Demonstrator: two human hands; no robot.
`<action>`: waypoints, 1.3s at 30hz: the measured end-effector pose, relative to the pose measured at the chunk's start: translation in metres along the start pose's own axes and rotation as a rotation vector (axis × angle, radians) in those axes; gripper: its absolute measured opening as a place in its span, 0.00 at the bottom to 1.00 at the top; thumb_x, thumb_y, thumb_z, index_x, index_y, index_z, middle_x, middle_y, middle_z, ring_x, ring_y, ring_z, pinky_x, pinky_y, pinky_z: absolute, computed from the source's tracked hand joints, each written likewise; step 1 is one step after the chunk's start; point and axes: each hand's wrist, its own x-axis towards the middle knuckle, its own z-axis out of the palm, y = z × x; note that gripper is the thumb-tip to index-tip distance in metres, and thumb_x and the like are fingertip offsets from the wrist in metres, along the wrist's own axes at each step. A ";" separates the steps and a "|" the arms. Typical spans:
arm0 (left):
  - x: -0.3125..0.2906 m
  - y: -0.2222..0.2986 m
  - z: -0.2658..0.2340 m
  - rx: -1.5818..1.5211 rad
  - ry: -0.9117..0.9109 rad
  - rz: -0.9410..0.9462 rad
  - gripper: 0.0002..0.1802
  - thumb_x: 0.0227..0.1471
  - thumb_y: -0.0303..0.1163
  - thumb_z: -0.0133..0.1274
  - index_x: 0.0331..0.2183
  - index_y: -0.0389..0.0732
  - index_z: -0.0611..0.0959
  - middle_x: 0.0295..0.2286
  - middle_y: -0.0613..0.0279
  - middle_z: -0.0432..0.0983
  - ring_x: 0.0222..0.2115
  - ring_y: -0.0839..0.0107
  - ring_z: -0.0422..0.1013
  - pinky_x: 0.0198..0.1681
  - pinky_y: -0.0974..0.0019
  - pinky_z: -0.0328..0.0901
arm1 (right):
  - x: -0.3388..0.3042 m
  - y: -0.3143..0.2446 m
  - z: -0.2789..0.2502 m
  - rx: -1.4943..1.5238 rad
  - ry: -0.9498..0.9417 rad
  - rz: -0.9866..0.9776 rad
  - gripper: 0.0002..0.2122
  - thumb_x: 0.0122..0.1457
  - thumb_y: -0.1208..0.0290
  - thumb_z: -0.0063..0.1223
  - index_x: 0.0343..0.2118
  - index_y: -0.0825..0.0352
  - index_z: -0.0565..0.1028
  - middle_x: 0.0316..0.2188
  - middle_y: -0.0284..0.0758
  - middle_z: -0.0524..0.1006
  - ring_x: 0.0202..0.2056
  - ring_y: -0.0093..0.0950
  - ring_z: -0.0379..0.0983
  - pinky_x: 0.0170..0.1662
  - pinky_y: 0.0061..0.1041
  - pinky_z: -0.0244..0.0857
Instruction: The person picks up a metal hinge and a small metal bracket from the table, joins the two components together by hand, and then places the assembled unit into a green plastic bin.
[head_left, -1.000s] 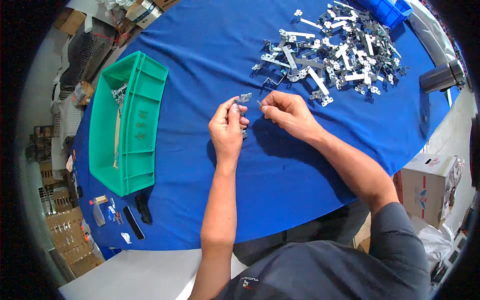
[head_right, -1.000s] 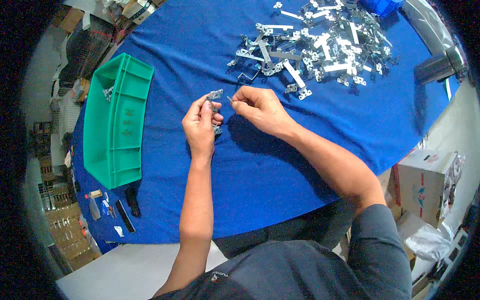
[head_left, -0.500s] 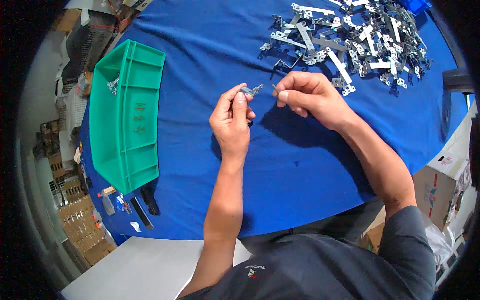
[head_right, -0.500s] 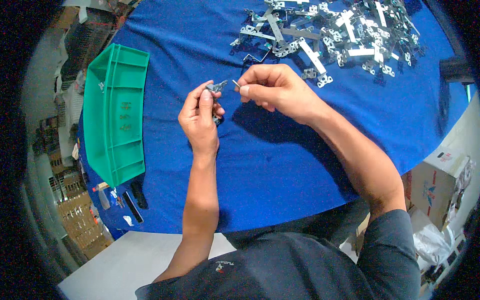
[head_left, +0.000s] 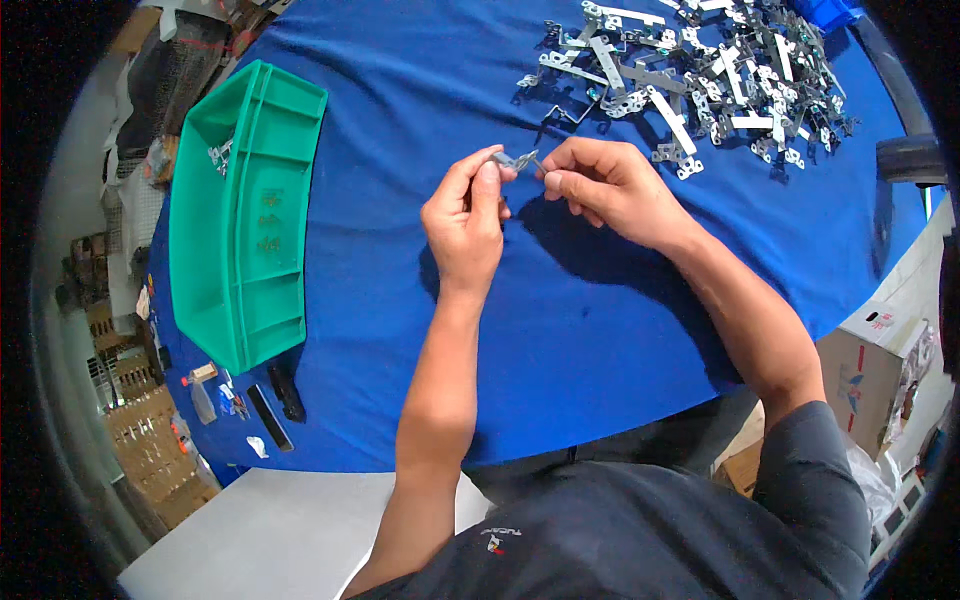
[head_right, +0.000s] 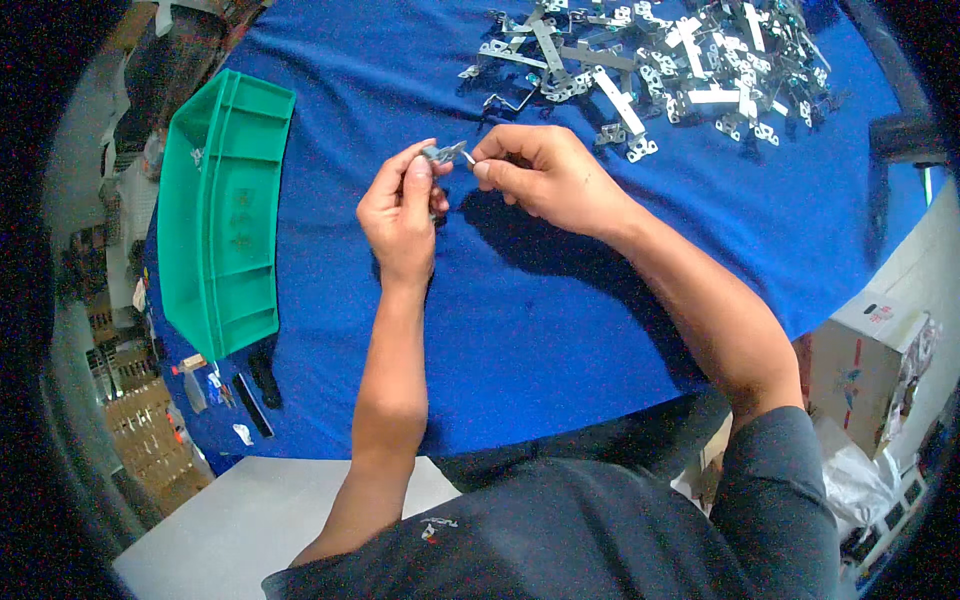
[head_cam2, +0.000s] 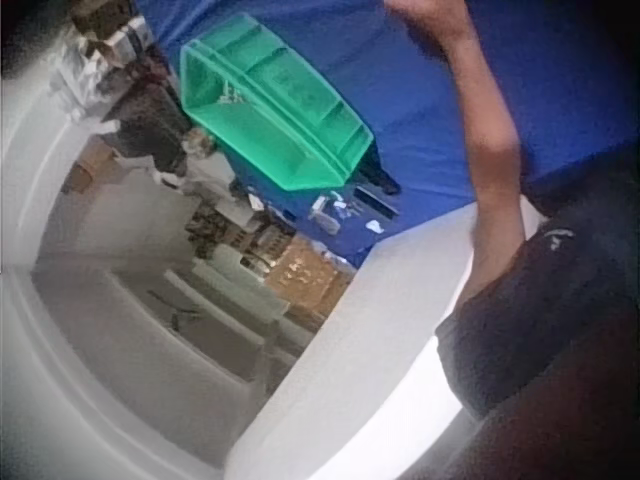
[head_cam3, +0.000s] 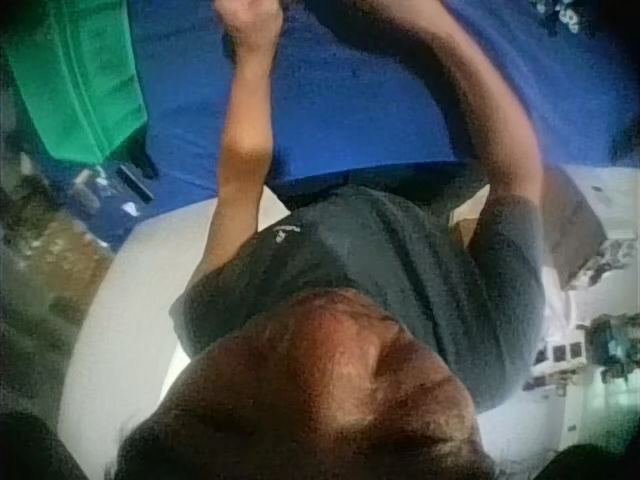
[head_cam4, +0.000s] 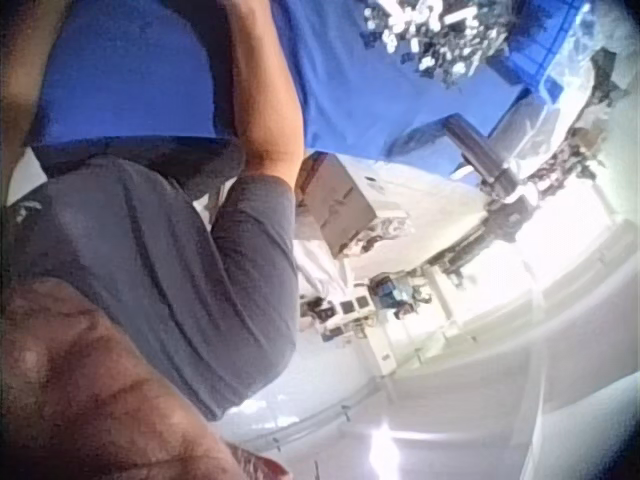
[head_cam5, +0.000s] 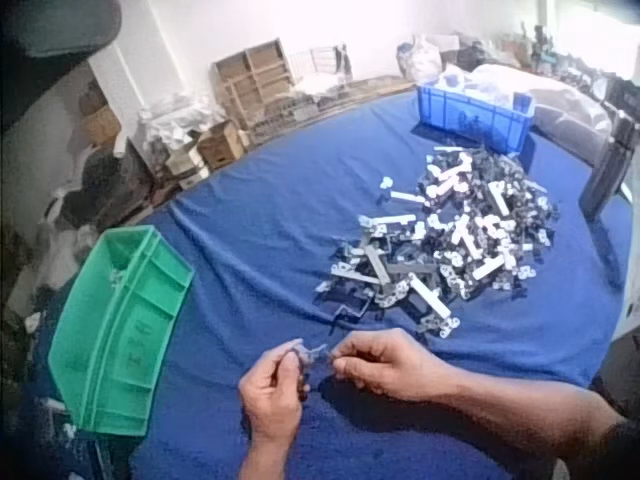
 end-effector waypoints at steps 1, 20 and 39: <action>0.001 -0.003 0.002 0.000 -0.010 0.024 0.11 0.63 0.28 0.49 0.44 0.35 0.82 0.30 0.62 0.81 0.21 0.84 0.67 0.23 0.78 0.63 | -0.001 0.004 0.000 -0.010 -0.001 -0.002 0.08 0.63 0.68 0.53 0.37 0.69 0.77 0.24 0.26 0.75 0.24 0.13 0.67 0.24 0.16 0.62; -0.014 -0.006 -0.016 0.073 -0.039 0.075 0.12 0.63 0.29 0.51 0.45 0.36 0.83 0.30 0.65 0.79 0.21 0.85 0.67 0.23 0.78 0.64 | 0.001 0.004 0.011 -0.112 0.047 -0.041 0.08 0.62 0.71 0.54 0.36 0.71 0.77 0.23 0.28 0.76 0.23 0.16 0.68 0.26 0.19 0.64; -0.018 0.007 -0.019 0.288 -0.076 0.413 0.10 0.45 0.23 0.66 0.34 0.36 0.86 0.29 0.60 0.79 0.26 0.76 0.74 0.29 0.73 0.68 | 0.001 -0.003 0.010 -0.025 -0.052 0.060 0.08 0.66 0.68 0.52 0.37 0.68 0.76 0.26 0.25 0.74 0.27 0.13 0.69 0.30 0.16 0.65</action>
